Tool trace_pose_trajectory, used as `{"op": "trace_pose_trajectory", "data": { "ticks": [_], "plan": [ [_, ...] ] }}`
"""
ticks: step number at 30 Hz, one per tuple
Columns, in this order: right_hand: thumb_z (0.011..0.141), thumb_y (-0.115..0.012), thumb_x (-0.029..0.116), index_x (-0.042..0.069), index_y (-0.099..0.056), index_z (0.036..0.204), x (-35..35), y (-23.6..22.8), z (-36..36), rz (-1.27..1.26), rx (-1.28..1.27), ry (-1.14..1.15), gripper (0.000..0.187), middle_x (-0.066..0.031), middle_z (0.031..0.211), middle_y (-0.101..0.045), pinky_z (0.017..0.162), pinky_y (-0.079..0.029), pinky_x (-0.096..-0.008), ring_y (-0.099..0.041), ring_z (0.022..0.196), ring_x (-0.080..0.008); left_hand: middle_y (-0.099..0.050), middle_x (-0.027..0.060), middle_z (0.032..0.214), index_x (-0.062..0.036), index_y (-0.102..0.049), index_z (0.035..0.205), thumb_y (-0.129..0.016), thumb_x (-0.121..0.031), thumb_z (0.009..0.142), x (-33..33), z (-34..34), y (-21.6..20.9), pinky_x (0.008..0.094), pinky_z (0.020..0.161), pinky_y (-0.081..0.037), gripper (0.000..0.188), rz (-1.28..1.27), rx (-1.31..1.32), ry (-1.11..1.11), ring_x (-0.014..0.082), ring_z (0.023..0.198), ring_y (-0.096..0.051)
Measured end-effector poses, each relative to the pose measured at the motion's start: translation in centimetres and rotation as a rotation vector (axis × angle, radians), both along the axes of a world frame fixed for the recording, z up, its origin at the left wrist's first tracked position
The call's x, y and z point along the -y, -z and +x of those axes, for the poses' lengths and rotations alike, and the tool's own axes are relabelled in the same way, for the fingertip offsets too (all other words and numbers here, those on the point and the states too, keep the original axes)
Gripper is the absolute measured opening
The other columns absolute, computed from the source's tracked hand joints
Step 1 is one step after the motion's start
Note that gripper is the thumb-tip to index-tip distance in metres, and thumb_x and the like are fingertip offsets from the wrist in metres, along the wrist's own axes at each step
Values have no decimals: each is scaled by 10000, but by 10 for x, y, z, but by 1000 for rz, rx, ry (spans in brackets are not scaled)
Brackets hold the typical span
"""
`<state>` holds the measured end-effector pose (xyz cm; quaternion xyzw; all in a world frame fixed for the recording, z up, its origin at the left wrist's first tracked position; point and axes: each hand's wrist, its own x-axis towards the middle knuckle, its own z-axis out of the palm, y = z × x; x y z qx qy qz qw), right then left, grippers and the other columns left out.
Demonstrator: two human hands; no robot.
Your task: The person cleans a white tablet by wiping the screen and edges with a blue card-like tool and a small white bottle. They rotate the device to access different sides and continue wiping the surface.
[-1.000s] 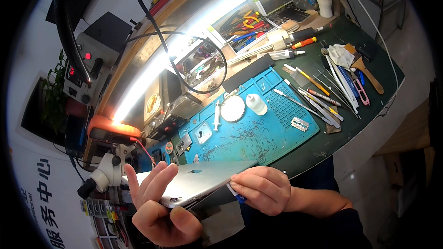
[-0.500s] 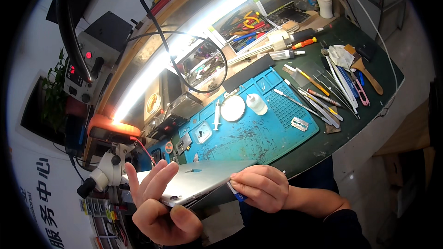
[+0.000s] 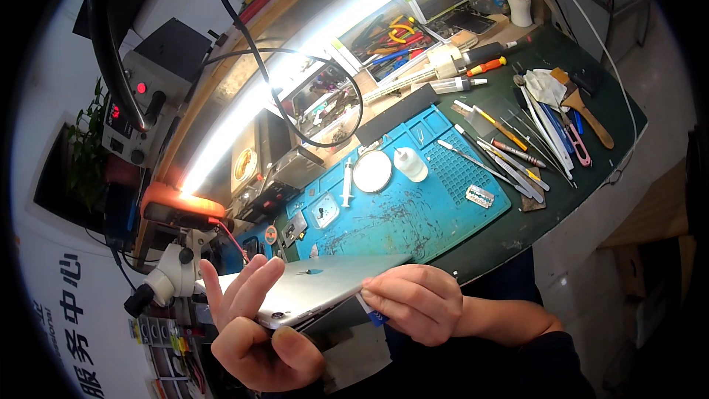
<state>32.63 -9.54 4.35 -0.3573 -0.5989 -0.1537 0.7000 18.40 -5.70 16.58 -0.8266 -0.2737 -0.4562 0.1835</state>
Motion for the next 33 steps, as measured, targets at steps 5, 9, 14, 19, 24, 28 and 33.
{"op": "trace_pose_trajectory", "data": {
  "ticks": [5, 9, 14, 19, 24, 28, 33],
  "plan": [
    [802, -757, 10, -79, -742, 986, 8, -3, 4, -88, 23, 6, 204, -145, 1021, -733, 693, -606, -297, -721, 819, -231, -763, 204, 1092, -83, -348, 983, -432, -374, 1072, 2, -4, -4, 718, 1191, -303, 316, -85, -23, 29, 354, 1003, -748],
    [793, -801, -4, -60, -736, 1018, 11, -4, 6, -130, 27, -7, 241, -135, 1029, -743, 678, -606, -298, -714, 806, -230, -766, 206, 1112, -84, -336, 999, -467, -411, 1096, 3, -6, -5, 711, 1195, -288, 365, -109, -29, 50, 373, 1023, -753],
    [801, -822, 18, -48, -718, 1051, 9, -3, 3, -159, -17, -11, 278, -127, 1001, -741, 671, -604, -311, -716, 805, -234, -769, 214, 1098, -78, -341, 995, -494, -375, 1089, 0, -2, -8, 703, 1197, -292, 348, -116, -24, 82, 386, 1015, -755],
    [823, -901, 306, -30, -666, 1173, 16, -7, 11, -295, -53, -57, 539, -146, 1075, -732, 757, -605, -350, -724, 897, -281, -768, 199, 1108, -69, -365, 985, -564, -225, 1039, -9, 0, -11, 666, 1221, -279, 259, -161, -28, 160, 387, 1055, -744],
    [882, -832, 471, 2, -615, 1321, 1, 4, 66, -531, -146, 96, 678, -146, 1168, -718, 910, -565, -414, -698, 1017, -304, -739, 128, 1065, -60, -497, 914, -698, -58, 882, -28, 20, -23, 612, 1218, -326, 204, -263, -5, 89, 344, 991, -712],
    [861, -831, 440, 21, -577, 1403, -50, 13, 112, -757, 117, 282, 731, -167, 1248, -680, 1078, -456, -475, -605, 1231, -344, -609, 100, 846, -61, -542, 929, -772, -119, 860, -43, 38, -38, 519, 990, -500, 248, -264, -27, 82, 321, 773, -608],
    [833, -832, 476, 66, -588, 1337, -86, 35, 104, -894, 252, 277, 694, -150, 1204, -680, 1064, -403, -493, -593, 1207, -329, -607, 108, 800, -71, -539, 964, -785, -224, 866, -66, 45, -36, 444, 725, -470, 305, -172, -109, 87, 330, 743, -619]
  ]
}}
